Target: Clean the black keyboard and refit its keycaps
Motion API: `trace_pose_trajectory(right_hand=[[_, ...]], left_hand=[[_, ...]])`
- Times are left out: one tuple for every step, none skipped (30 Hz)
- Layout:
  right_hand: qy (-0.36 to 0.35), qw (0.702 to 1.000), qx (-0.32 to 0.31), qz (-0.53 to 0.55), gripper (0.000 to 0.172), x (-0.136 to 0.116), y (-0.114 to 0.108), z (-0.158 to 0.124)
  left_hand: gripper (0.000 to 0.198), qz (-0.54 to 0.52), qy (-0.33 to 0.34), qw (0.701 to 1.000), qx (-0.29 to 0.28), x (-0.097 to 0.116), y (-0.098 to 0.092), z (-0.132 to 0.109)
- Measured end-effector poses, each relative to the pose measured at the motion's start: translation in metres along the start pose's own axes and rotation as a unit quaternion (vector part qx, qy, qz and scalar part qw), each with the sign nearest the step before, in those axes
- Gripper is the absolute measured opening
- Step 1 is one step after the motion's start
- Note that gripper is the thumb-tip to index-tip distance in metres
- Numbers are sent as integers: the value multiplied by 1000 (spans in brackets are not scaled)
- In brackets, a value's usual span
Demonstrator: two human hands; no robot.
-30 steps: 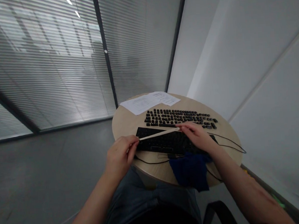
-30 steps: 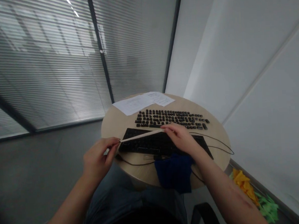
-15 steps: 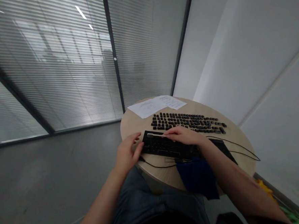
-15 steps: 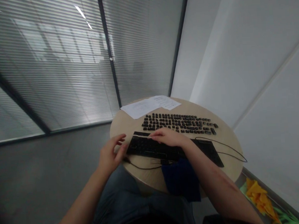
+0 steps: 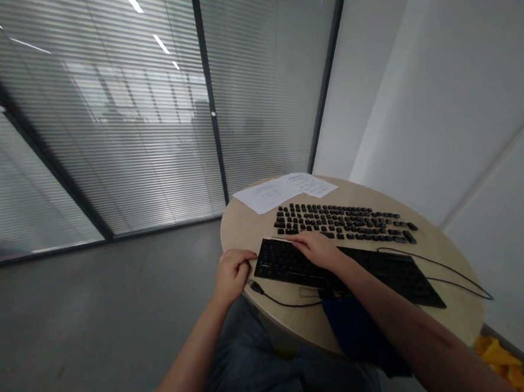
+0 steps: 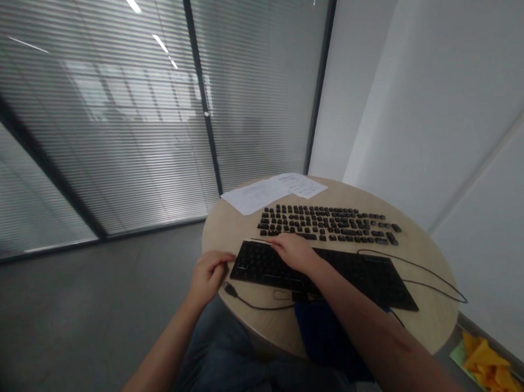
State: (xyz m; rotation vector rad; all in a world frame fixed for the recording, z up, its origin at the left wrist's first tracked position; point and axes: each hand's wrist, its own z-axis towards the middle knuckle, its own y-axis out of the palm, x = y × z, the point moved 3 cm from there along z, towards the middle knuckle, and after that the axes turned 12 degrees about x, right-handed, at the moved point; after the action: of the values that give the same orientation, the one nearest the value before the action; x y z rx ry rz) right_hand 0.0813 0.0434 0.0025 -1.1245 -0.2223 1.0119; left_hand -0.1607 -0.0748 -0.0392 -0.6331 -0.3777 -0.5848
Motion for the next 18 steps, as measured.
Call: trace_pose_trajectory(right_hand=[[-8,1000,-3,-9,33,0,0,0],[-14,1000,-5,-17,33,0,0,0],[-20,1000,-5,-21,33,0,0,-1],[-25,999,-3,-21,33,-1,0,-2],[-31,999,-1,-15,33,-1,-1,-3],[-39,999,3,-4,33,-2,-2,-4],[-48,999,5,12,33,-4,-4,-6],[-56,998,5,30,33,-6,-5,-8],[-65,997,1,45,33,-7,-6,-9],[-72,996,-6,55,33,-9,-7,-11],[-77,995,-16,62,33,-11,-8,-13],[-82,994,-27,65,33,-12,-8,-14],[-86,993,-35,68,32,-13,-8,-15],[-89,992,-42,73,32,-13,-8,-15],[-92,991,-47,83,32,-14,-9,-16],[-93,990,-53,94,31,-14,-9,-16],[-94,988,-59,107,31,-14,-10,-17],[-94,986,-66,120,31,-15,-11,-17]], left_hand=[[35,-5,5,1000,-2,-3,1,-1],[35,-9,8,1000,-3,-5,2,-1],[35,-12,11,1000,-3,-8,3,-2],[35,-14,13,1000,-2,-10,4,-2],[35,-16,15,1000,0,-11,5,-2],[36,-17,16,1000,3,-13,5,-3],[36,-19,18,1000,5,-13,6,-3],[36,-20,20,1000,7,-14,6,-3],[36,-22,22,999,8,-14,6,-3],[36,-25,24,999,9,-14,6,-3],[35,-27,26,999,9,-14,6,-3],[35,-29,27,999,10,-14,6,-3],[35,-31,28,999,12,-15,6,-3],[34,-33,28,999,13,-15,6,-3],[34,-34,27,999,16,-15,6,-4],[34,-36,27,999,17,-15,5,-4],[33,-38,26,999,19,-16,5,-5],[33,-40,24,999,20,-16,5,-5]])
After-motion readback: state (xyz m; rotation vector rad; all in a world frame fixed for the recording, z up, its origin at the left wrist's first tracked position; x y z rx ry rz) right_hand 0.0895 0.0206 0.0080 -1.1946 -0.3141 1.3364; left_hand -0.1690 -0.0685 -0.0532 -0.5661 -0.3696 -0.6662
